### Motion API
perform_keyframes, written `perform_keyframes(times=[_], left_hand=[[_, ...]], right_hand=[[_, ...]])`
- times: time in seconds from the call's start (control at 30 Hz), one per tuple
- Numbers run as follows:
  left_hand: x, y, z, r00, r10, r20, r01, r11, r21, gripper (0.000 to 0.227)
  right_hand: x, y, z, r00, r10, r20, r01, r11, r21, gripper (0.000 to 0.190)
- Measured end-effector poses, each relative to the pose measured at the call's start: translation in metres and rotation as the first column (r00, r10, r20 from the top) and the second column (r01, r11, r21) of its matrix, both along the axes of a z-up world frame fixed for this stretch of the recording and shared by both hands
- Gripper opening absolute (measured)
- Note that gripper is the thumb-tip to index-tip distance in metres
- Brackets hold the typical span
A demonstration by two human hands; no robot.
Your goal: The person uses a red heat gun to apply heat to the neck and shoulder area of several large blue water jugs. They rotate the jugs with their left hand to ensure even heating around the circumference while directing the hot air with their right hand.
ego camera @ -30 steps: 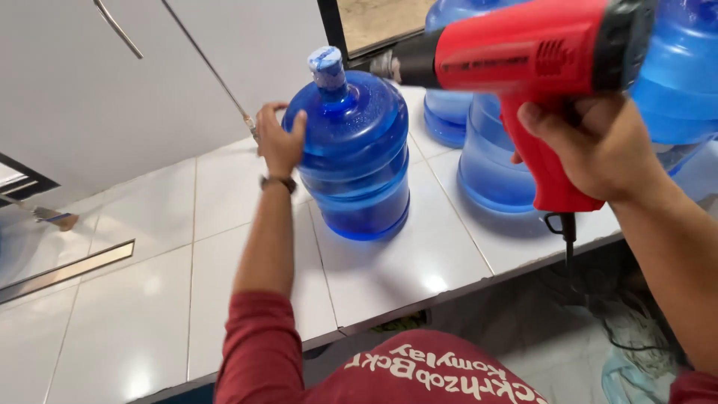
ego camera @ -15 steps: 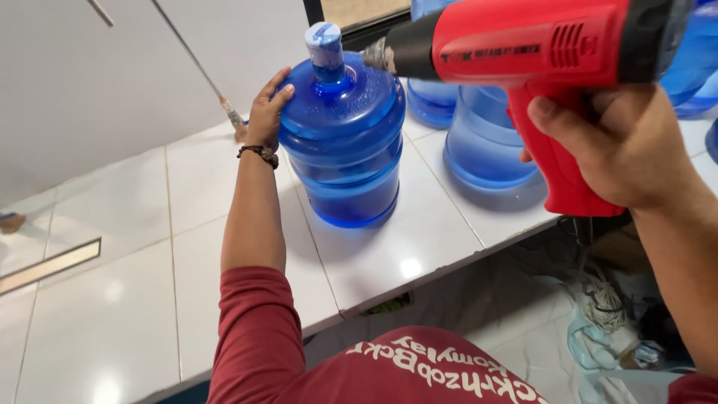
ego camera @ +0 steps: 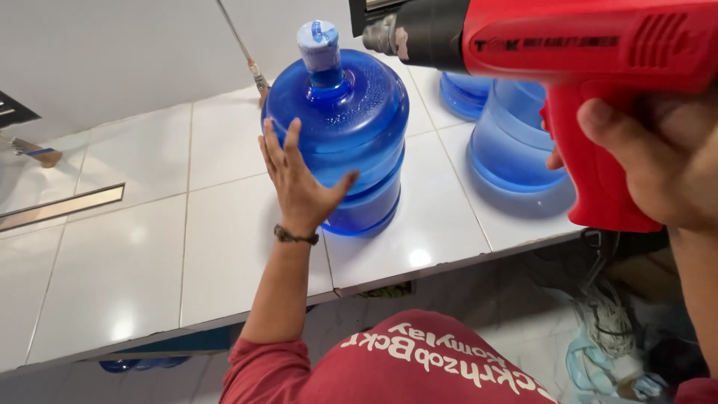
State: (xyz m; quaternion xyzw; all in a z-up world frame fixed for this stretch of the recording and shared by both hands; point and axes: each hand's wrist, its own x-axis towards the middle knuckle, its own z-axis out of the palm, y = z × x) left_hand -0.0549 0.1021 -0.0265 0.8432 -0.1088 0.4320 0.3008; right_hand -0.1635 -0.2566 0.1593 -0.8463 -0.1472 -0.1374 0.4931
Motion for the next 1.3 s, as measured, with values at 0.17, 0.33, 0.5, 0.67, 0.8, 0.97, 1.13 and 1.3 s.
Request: perform_keyframes(times=[0.17,0.33,0.5,0.67,0.8,0.97,1.13,1.3], left_hand=[[0.006,-0.024,-0.019,0.986,0.118,0.117,-0.135,0.980,0.148,0.114],[0.045,-0.085,-0.044,0.825,0.360,0.435,-0.408,0.913,0.018,0.078],[0.075,-0.134,-0.077,0.862,0.400,0.312,-0.463,0.871,0.162,0.077],[0.069,-0.147,-0.073,0.912,0.274,0.306,-0.363,0.885,0.290,0.074],[0.059,-0.101,-0.040,0.942,0.025,0.335,-0.090,0.979,0.180,0.066],[0.143,0.012,0.022,0.971,-0.209,0.117,0.219,0.972,-0.082,0.030],[0.211,0.048,0.041,0.527,-0.747,-0.406,0.368,0.631,-0.683,0.084],[0.189,0.050,0.019,0.664,-0.684,-0.302,0.411,0.672,-0.616,0.058]], right_hand=[[0.011,-0.012,0.006,0.996,-0.008,-0.087,0.006,1.000,-0.023,0.051],[0.022,-0.021,-0.001,1.000,-0.008,-0.007,0.007,0.998,-0.063,0.035],[0.030,-0.020,0.017,0.999,-0.027,0.019,0.026,0.998,0.060,0.030],[0.026,-0.017,0.024,0.997,-0.071,-0.029,0.071,0.997,0.003,0.030],[0.022,-0.022,0.008,0.988,-0.133,-0.085,0.125,0.988,-0.095,0.031],[0.022,-0.017,-0.003,0.997,-0.081,0.017,0.080,0.995,0.061,0.028],[0.015,-0.007,0.001,0.991,-0.110,-0.081,0.107,0.994,-0.036,0.032],[-0.010,0.012,-0.010,0.981,-0.164,-0.108,0.152,0.982,-0.108,0.030]])
